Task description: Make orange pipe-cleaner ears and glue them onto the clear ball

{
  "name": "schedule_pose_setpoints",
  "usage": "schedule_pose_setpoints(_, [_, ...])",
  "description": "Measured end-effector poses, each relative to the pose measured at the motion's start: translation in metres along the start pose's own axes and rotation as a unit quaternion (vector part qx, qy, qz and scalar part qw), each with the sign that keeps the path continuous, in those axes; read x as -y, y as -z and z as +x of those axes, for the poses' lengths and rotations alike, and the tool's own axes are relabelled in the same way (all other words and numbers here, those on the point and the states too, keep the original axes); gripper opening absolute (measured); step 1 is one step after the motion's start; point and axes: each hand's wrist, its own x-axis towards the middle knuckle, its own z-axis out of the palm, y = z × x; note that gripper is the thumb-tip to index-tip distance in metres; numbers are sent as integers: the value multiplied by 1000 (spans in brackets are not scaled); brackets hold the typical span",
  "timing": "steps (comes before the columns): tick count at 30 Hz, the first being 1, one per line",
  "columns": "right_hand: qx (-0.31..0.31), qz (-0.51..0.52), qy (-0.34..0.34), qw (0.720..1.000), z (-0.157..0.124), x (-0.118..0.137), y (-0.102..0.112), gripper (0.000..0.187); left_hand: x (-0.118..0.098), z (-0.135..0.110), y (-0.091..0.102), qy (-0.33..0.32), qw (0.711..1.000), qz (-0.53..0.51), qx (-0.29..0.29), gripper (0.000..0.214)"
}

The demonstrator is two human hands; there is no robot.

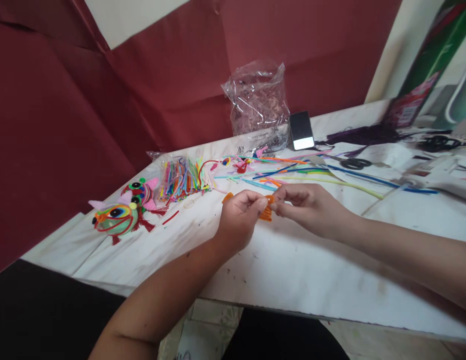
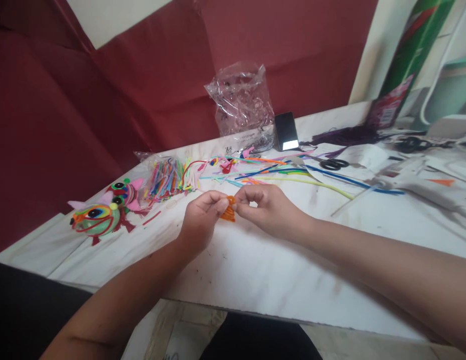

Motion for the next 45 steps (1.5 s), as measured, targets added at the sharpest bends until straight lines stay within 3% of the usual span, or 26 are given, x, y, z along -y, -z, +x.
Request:
schedule_pose_setpoints(3, [8,15,-21,1000,2,-3,1,15,2,2,-1,24,999,-37,11,24])
schedule_pose_setpoints(8, [28,38,-43,998,2,-3,3,12,1,4,0,48,999,2,11,16])
schedule_pose_setpoints(14, [49,82,-66,993,3,4,1,18,-1,3,3,12,999,36,-7,12])
schedule_pose_setpoints(17, [44,85,-65,993,3,5,1,23,0,4,5,14,999,40,10,12])
schedule_pose_setpoints(25, [103,99,-95,985,3,-1,6,26,4,8,4,115,982,-118,89,15])
schedule_pose_setpoints(28, [65,161,-75,982,7,-8,5,32,3,10,3,124,971,-197,60,17])
schedule_pose_setpoints(31, [18,250,-94,963,10,-16,2,30,4,15,4,121,962,-245,-12,17])
schedule_pose_setpoints(35, [40,237,-126,963,7,-19,-5,23,6,20,7,113,954,-268,-74,17])
schedule_pose_setpoints(41, [86,154,-126,976,-2,-9,-14,17,7,18,4,95,955,-267,-87,18])
schedule_pose_setpoints(45, [85,126,-111,982,-4,-7,-16,21,8,15,1,98,967,-231,-36,21])
